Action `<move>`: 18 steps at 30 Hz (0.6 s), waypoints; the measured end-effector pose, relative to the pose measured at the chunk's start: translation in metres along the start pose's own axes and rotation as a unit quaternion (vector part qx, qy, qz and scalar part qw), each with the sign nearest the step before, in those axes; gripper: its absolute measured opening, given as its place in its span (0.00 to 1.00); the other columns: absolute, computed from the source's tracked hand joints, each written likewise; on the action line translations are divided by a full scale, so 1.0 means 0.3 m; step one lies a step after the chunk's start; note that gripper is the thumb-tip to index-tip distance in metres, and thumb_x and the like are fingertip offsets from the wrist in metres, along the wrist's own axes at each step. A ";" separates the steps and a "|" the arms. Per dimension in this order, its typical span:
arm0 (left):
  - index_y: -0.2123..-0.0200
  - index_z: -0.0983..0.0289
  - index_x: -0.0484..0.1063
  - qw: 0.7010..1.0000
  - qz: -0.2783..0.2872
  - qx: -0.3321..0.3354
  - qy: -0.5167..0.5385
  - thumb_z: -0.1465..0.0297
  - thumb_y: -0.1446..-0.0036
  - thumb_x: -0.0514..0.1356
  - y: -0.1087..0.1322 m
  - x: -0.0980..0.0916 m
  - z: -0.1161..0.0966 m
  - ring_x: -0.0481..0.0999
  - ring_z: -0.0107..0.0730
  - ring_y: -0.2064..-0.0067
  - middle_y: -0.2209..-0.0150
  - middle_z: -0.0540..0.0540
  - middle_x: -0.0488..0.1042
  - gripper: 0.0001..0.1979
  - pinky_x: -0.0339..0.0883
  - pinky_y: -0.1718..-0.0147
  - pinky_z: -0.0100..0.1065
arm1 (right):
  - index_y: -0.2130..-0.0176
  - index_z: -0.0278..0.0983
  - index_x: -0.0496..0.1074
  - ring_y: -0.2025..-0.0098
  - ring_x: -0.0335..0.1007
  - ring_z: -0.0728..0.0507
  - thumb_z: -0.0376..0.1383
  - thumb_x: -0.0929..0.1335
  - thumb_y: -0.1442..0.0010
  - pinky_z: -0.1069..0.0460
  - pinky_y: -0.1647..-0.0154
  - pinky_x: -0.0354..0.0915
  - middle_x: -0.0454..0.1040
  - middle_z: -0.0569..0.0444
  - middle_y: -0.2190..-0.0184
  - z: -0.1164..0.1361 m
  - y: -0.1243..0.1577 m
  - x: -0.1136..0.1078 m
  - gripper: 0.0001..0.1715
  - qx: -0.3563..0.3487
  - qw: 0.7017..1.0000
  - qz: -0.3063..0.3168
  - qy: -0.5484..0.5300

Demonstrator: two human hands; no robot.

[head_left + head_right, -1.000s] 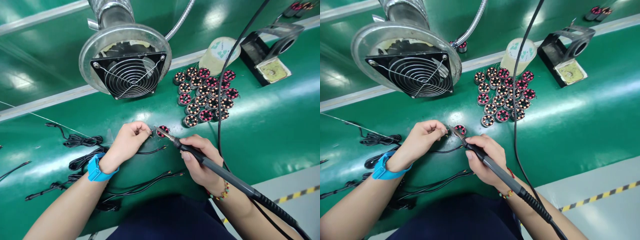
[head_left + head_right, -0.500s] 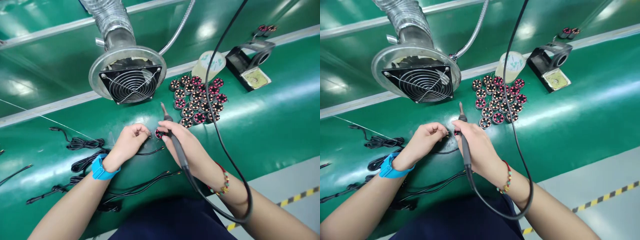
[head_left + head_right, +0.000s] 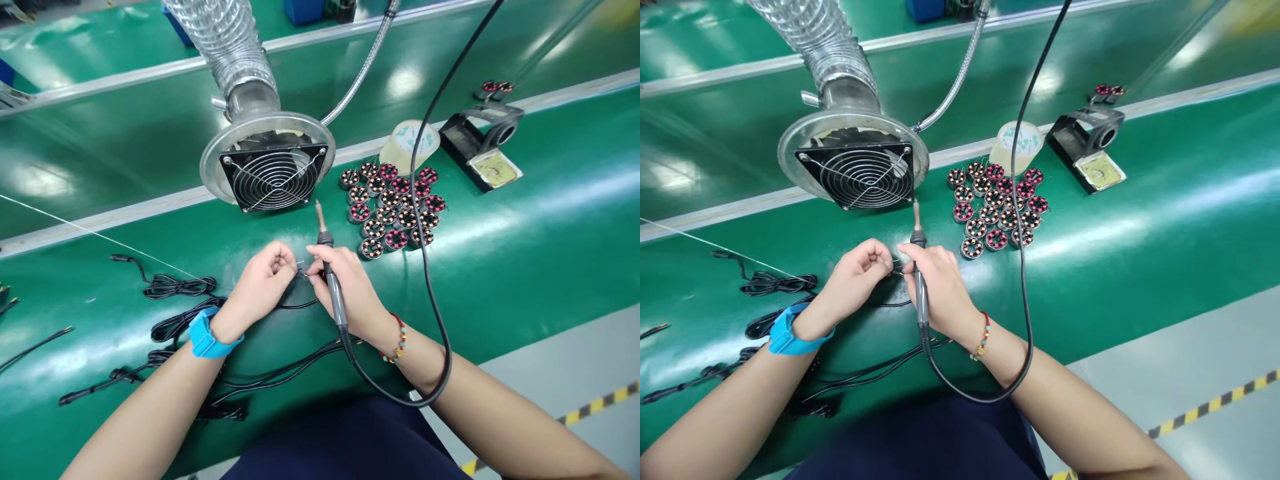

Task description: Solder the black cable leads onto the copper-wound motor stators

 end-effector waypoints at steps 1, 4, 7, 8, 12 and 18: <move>0.74 0.63 0.63 1.000 0.002 0.006 -0.004 0.70 0.51 0.54 0.001 -0.002 -0.002 0.60 0.23 0.75 0.77 0.45 0.61 0.03 0.55 0.74 0.27 | 0.47 0.39 0.61 0.60 0.66 0.41 0.25 0.63 0.41 0.44 0.56 0.63 0.74 0.54 0.66 0.000 0.000 0.003 0.23 -0.003 1.000 0.005 0.001; 0.74 0.64 0.63 1.000 0.005 0.011 -0.008 0.70 0.50 0.54 0.003 -0.007 -0.008 0.60 0.23 0.75 0.77 0.45 0.61 0.04 0.55 0.74 0.28 | 0.46 0.41 0.59 0.58 0.66 0.41 0.25 0.63 0.41 0.44 0.54 0.61 0.75 0.56 0.65 -0.004 0.000 0.007 0.25 -0.008 1.000 0.011 -0.021; 0.74 0.64 0.63 1.000 0.008 0.012 -0.005 0.69 0.51 0.54 0.005 -0.009 -0.010 0.60 0.23 0.75 0.77 0.46 0.62 0.04 0.56 0.74 0.28 | 0.46 0.43 0.58 0.58 0.67 0.42 0.24 0.64 0.42 0.44 0.51 0.60 0.75 0.57 0.65 -0.010 0.002 0.007 0.27 -0.007 0.999 0.014 -0.045; 0.74 0.64 0.63 1.000 0.009 0.011 -0.004 0.69 0.51 0.54 0.005 -0.009 -0.010 0.60 0.23 0.75 0.77 0.46 0.62 0.04 0.56 0.74 0.28 | 0.46 0.43 0.58 0.58 0.67 0.42 0.24 0.64 0.42 0.44 0.51 0.60 0.75 0.57 0.65 -0.011 0.002 0.006 0.28 -0.004 0.999 0.014 -0.050; 0.74 0.64 0.63 1.000 0.012 0.009 0.001 0.69 0.50 0.55 0.004 -0.007 -0.009 0.59 0.23 0.76 0.78 0.45 0.61 0.04 0.54 0.75 0.28 | 0.45 0.43 0.58 0.58 0.68 0.43 0.25 0.65 0.43 0.44 0.51 0.60 0.75 0.58 0.65 -0.013 0.002 0.005 0.28 0.000 0.997 0.012 -0.071; 0.73 0.63 0.64 1.000 0.018 0.011 -0.004 0.71 0.50 0.55 0.004 -0.009 -0.008 0.59 0.22 0.77 0.78 0.45 0.61 0.03 0.55 0.76 0.28 | 0.45 0.44 0.58 0.58 0.69 0.43 0.26 0.65 0.42 0.44 0.51 0.61 0.74 0.57 0.65 -0.022 0.003 0.010 0.28 0.003 0.997 0.005 -0.083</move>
Point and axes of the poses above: each hand's wrist, its own y-axis away from the middle knuckle, its own x-axis out of the palm, z = x × y, the point moved 2 cm from there along -y, towards the middle knuckle
